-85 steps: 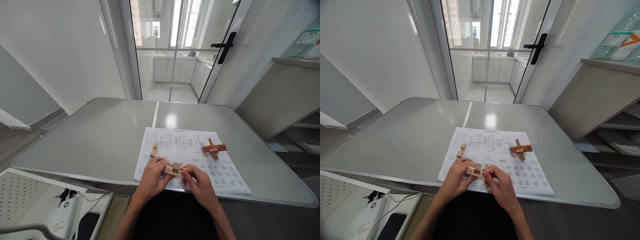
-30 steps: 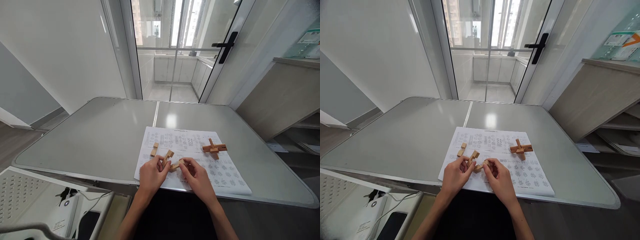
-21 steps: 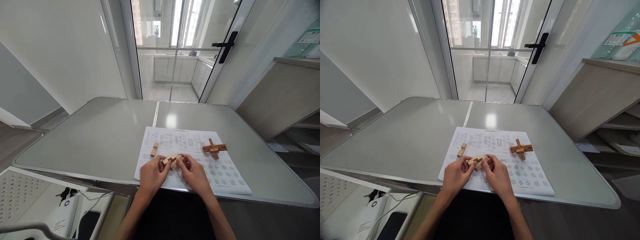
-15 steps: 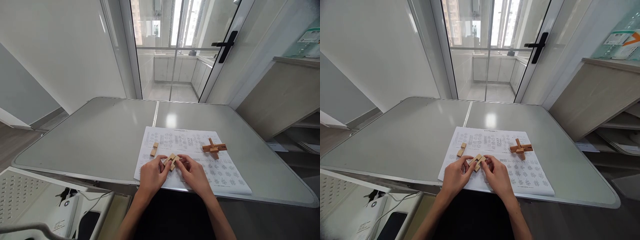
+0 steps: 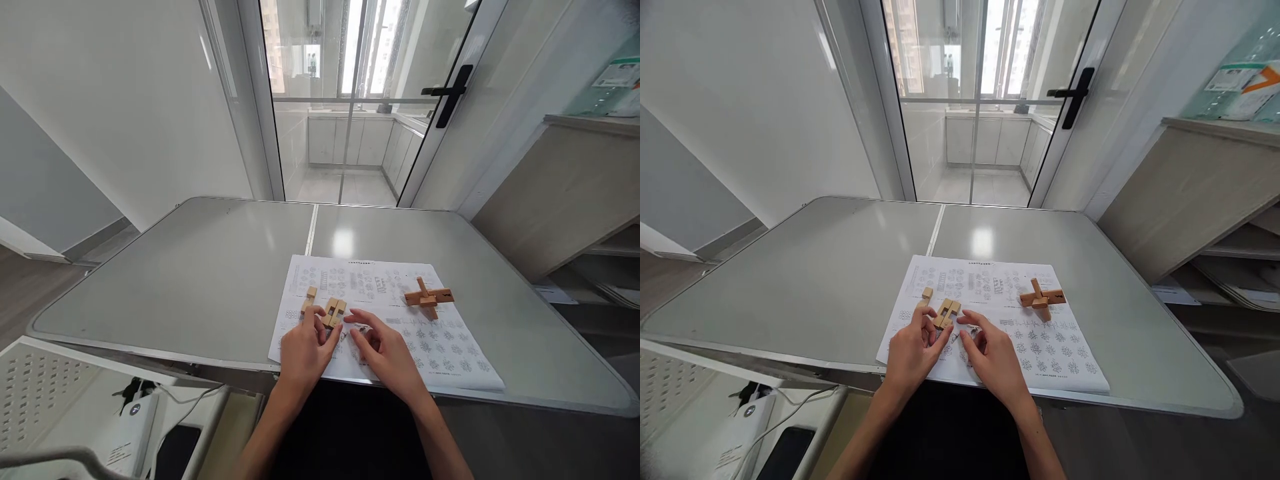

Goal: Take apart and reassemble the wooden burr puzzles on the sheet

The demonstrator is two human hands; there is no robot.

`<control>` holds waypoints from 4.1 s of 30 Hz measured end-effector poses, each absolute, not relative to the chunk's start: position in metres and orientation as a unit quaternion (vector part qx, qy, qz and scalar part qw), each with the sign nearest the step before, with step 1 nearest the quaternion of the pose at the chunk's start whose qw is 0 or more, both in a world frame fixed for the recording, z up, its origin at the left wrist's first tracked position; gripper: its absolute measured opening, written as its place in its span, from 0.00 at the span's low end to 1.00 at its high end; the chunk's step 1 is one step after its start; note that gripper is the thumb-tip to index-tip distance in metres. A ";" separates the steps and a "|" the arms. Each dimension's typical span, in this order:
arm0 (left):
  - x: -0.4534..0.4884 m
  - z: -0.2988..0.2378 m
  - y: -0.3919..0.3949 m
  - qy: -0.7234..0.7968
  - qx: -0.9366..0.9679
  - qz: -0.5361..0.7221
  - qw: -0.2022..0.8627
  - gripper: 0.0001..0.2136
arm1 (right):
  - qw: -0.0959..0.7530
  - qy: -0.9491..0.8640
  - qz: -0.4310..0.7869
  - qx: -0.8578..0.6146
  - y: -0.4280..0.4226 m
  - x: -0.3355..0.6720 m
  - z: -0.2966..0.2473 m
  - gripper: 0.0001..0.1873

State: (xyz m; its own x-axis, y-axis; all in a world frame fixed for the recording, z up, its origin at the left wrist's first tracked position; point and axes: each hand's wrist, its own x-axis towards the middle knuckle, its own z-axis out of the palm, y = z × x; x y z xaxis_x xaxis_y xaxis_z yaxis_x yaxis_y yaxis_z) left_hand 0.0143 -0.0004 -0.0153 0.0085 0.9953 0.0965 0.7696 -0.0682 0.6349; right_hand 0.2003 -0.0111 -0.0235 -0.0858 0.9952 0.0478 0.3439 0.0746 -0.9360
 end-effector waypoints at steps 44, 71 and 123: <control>-0.057 0.003 0.168 0.460 0.735 0.333 0.371 0.24 | 0.389 -0.616 0.425 -0.537 -0.012 0.201 -0.020 0.20; -0.065 -0.002 0.185 0.570 0.706 0.361 0.215 0.13 | 0.388 -0.628 0.404 -0.540 -0.013 0.202 -0.019 0.21; -0.085 -0.013 0.189 0.638 0.746 0.177 0.068 0.03 | 0.402 -0.611 0.414 -0.542 -0.017 0.201 -0.021 0.21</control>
